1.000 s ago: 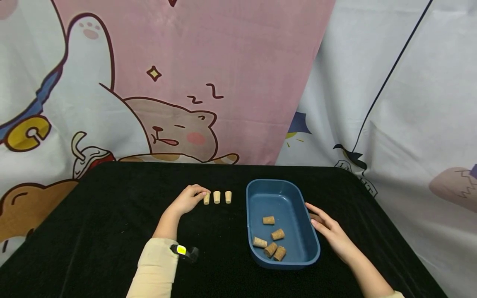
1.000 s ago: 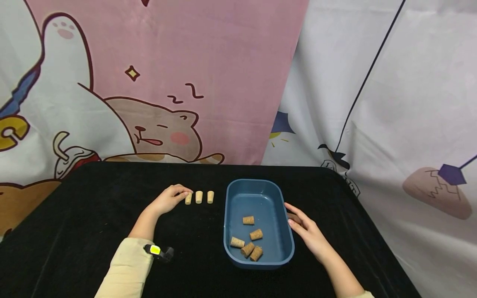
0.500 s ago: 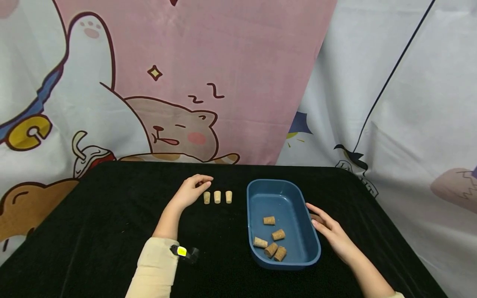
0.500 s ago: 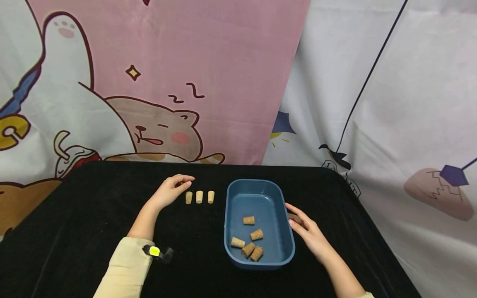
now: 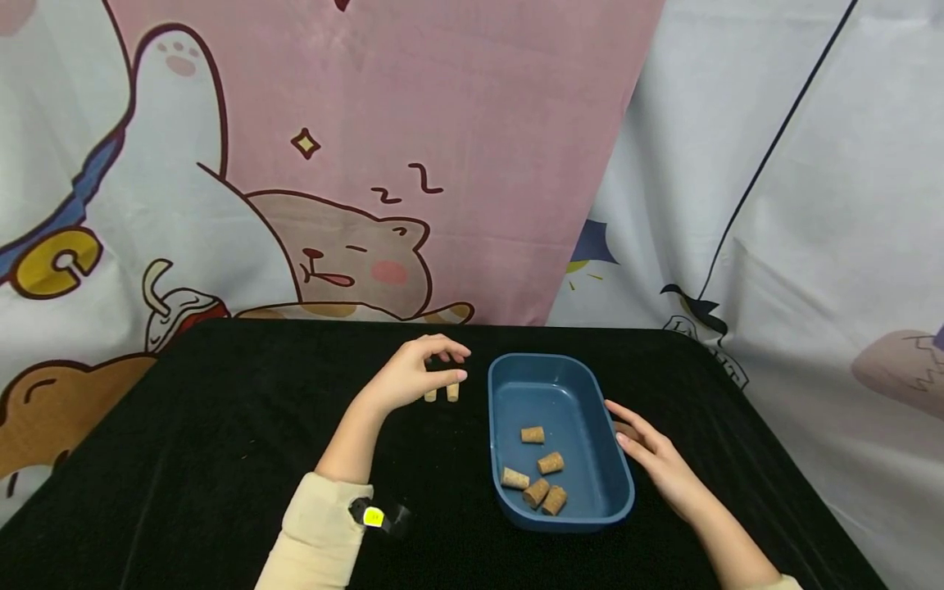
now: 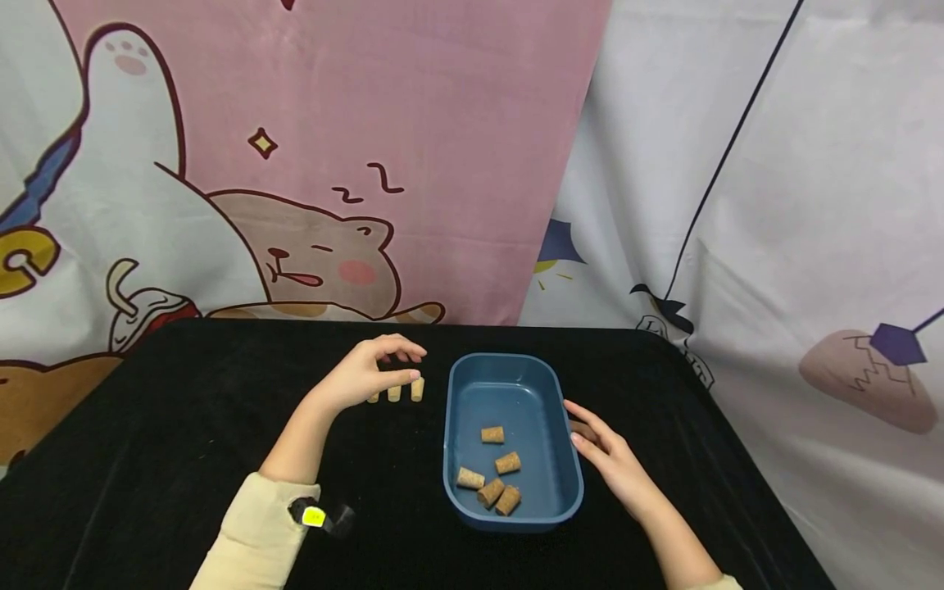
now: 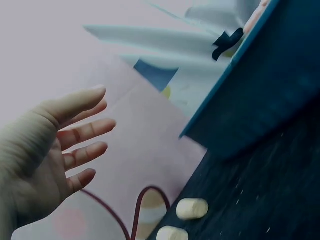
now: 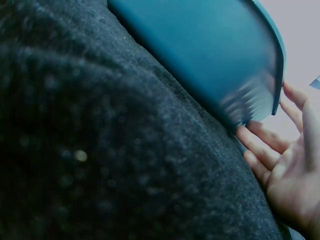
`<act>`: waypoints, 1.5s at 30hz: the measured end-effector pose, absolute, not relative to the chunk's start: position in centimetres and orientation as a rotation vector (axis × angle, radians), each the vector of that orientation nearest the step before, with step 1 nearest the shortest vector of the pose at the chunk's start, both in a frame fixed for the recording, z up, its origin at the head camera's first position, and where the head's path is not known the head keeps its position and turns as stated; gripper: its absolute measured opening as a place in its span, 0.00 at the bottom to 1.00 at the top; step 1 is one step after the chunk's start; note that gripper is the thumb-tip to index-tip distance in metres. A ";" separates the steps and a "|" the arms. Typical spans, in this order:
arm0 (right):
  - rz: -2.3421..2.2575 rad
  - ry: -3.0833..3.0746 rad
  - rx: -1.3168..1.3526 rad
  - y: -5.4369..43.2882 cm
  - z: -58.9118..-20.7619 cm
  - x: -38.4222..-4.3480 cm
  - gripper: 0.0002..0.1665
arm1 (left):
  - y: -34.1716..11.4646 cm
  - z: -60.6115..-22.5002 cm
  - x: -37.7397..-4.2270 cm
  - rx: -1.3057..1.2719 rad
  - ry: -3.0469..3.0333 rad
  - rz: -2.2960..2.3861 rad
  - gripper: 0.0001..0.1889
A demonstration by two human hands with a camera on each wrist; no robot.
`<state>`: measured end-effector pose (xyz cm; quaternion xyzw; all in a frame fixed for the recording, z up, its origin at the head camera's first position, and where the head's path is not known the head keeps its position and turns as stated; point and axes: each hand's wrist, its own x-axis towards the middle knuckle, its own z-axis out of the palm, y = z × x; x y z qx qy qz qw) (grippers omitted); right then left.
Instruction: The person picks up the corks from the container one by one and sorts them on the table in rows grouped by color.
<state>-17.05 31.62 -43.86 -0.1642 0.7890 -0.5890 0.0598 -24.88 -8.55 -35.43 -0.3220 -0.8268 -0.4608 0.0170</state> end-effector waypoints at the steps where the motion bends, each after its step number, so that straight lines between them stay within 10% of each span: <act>1: -1.783 2.388 -0.498 31.6 -43.9 -17.1 0.30 | -8.2 -35.4 -24.7 -1.033 -2.570 -1.440 0.15; 22: -1.787 2.381 -0.484 31.6 -43.9 -17.2 0.30 | -1.9 -36.2 -22.8 -1.786 -2.725 -1.228 0.17; 45: -1.785 2.377 -0.500 31.7 -43.9 -17.1 0.30 | 2.6 -35.6 -23.3 -1.855 -3.285 -0.561 0.15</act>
